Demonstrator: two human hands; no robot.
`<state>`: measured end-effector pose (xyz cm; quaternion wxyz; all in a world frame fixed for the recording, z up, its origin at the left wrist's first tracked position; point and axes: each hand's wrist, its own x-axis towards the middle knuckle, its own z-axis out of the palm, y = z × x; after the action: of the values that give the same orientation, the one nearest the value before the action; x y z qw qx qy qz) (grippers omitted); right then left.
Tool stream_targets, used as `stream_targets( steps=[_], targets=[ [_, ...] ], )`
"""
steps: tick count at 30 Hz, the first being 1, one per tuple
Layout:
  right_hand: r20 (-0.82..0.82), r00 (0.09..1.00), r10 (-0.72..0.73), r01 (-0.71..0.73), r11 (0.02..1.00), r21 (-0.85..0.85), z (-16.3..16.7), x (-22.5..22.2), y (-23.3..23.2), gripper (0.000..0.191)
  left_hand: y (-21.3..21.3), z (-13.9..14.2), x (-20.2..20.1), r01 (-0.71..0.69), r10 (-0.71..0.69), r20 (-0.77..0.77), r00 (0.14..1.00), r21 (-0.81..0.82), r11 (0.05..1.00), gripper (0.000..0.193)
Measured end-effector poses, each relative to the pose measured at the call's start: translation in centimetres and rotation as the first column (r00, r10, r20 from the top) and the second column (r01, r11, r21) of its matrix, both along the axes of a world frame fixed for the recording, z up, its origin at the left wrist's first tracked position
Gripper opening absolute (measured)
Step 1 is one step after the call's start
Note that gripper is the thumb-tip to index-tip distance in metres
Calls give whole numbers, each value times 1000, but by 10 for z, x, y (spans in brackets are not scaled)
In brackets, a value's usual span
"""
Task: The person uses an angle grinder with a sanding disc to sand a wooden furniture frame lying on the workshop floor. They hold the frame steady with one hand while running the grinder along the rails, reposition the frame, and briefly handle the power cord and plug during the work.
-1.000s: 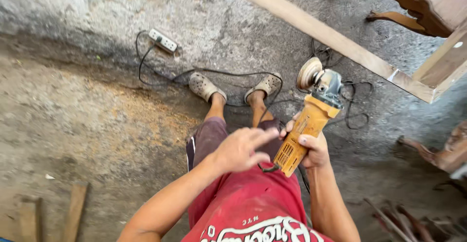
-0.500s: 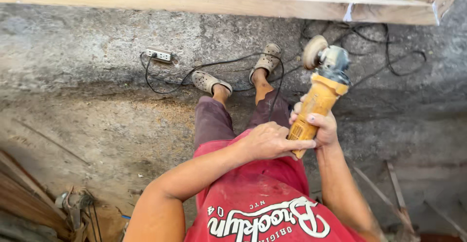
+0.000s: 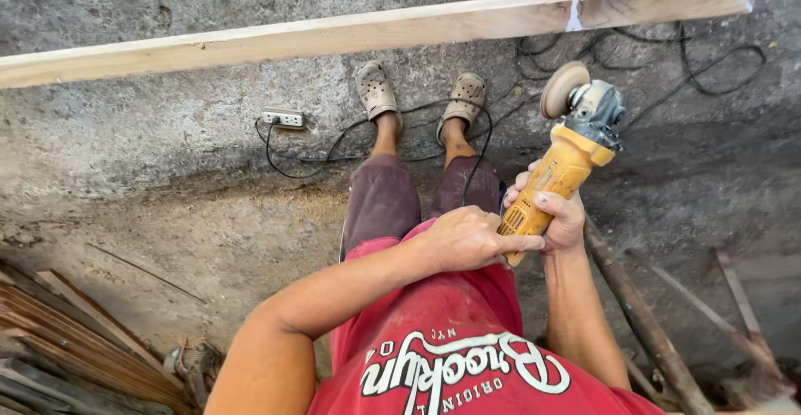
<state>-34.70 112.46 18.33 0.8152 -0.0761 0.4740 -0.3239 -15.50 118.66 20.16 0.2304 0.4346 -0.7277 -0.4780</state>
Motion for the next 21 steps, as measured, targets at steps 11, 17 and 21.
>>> stream_targets(
  steps=[11, 17, 21],
  targets=[
    [-50, 997, -52, 49, 997, -60, -4, 119, 15, 57, 14, 3, 115, 27, -28, 16, 999, 25, 999, 65],
    [-70, 997, -42, 37, 997, -71, -6, 145, 24, 56, 11, -2, 147, 82, -82, 23, 996, -1, 997, 61],
    [-195, 980, 31, -67, 981, -182, -13, 143, 19, 48, 5, -12, 155, 115, -112, -58, 992, 51, 992, 64]
  ],
)
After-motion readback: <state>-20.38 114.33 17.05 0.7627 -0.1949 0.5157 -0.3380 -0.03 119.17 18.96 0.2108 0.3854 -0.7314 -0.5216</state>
